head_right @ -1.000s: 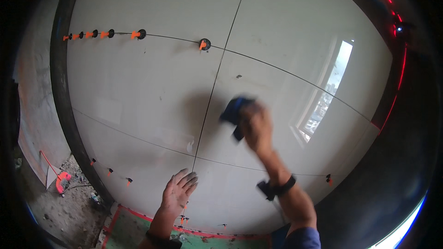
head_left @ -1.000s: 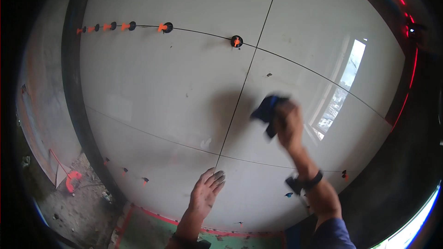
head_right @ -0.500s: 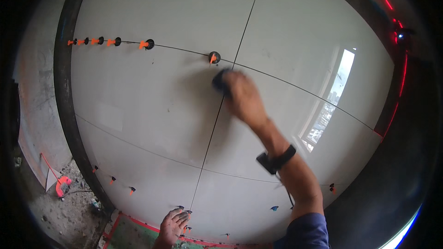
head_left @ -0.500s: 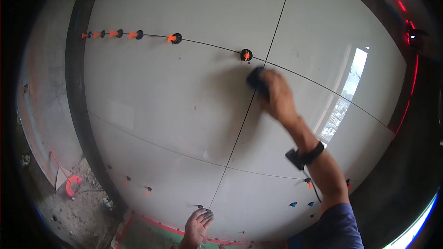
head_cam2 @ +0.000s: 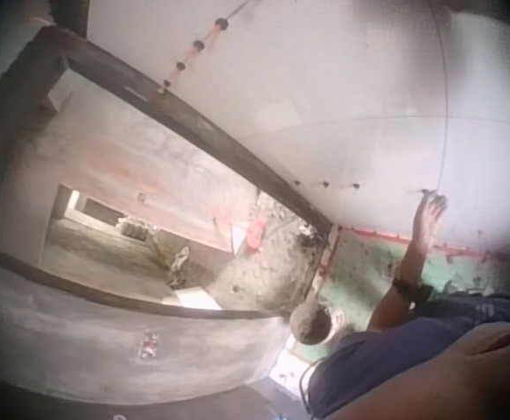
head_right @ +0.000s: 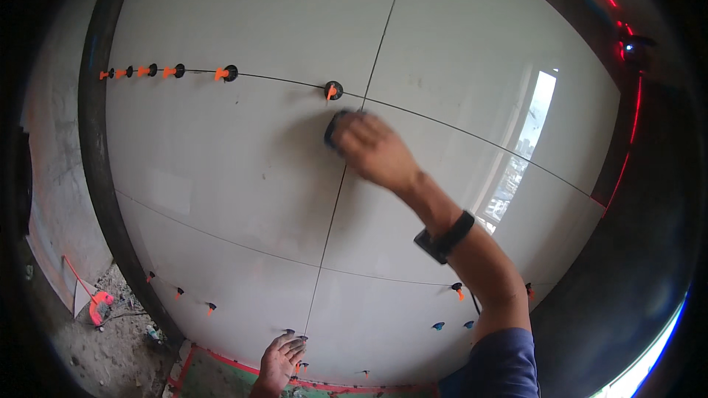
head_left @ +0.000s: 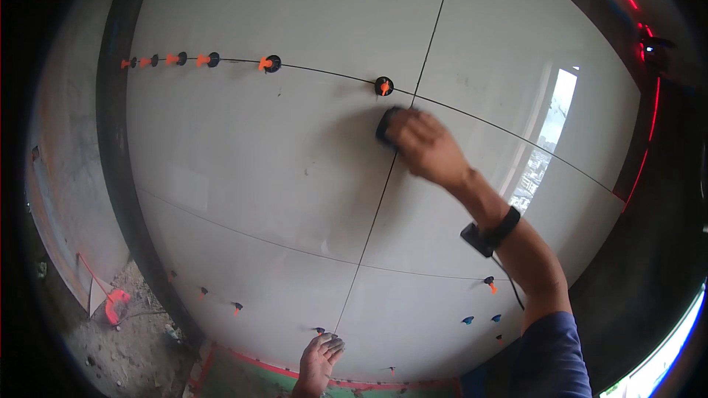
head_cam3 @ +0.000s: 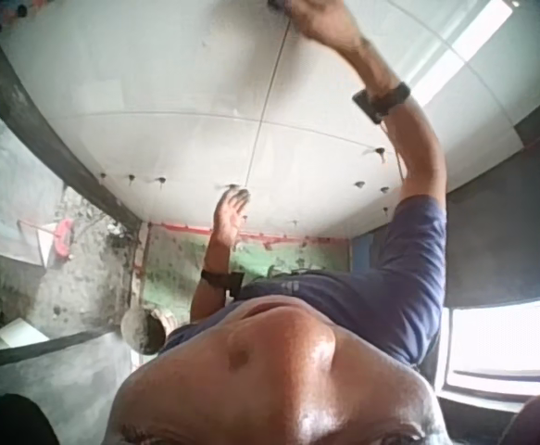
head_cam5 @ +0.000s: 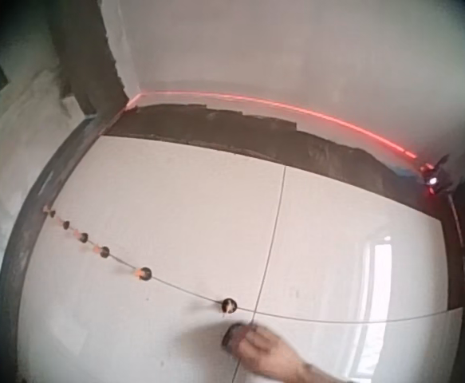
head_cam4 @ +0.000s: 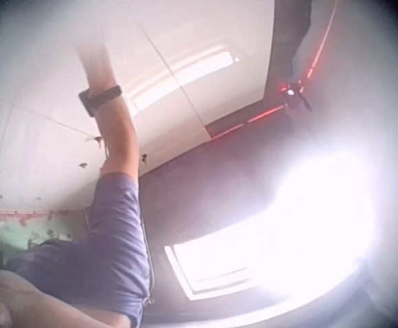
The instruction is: Apply adhesive to a wall tile and install it onto a vertical surface using leveling clips.
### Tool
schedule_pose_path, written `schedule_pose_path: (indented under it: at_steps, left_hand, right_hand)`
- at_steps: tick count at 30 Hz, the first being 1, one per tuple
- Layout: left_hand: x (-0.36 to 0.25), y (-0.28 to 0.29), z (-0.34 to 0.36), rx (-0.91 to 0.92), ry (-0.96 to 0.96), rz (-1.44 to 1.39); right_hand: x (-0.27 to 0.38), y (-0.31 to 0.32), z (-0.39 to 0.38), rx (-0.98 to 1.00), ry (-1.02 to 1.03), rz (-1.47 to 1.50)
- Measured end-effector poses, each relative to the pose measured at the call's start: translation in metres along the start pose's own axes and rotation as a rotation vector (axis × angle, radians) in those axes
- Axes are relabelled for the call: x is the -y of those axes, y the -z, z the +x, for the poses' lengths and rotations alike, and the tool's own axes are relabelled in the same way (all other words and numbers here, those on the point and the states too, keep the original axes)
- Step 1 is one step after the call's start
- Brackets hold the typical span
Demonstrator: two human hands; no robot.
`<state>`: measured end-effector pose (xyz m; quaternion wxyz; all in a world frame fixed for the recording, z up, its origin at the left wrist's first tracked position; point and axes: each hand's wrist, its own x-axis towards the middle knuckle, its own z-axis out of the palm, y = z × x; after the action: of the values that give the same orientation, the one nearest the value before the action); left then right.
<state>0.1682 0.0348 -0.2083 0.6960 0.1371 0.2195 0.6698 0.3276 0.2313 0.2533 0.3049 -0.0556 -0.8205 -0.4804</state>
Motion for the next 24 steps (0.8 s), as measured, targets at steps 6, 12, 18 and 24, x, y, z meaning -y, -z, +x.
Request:
schedule_pose_path:
  at_steps: [6, 12, 18, 24]
  left_hand:
    - [0.013, 0.003, 0.01, -0.013, 0.023, -0.055]
    - [0.031, 0.0, 0.004, 0.007, 0.065, -0.039]
    - [0.035, 0.019, -0.004, -0.029, 0.061, -0.033]
    - [0.051, 0.009, 0.007, -0.033, 0.136, -0.009]
  right_hand:
    - [-0.004, 0.005, 0.029, 0.024, -0.207, 0.049]
    - [0.005, 0.0, 0.034, 0.055, -0.247, -0.049]
    - [0.006, 0.006, 0.041, 0.11, -0.341, -0.045]
    - [0.004, 0.01, 0.042, 0.197, -0.402, -0.02]
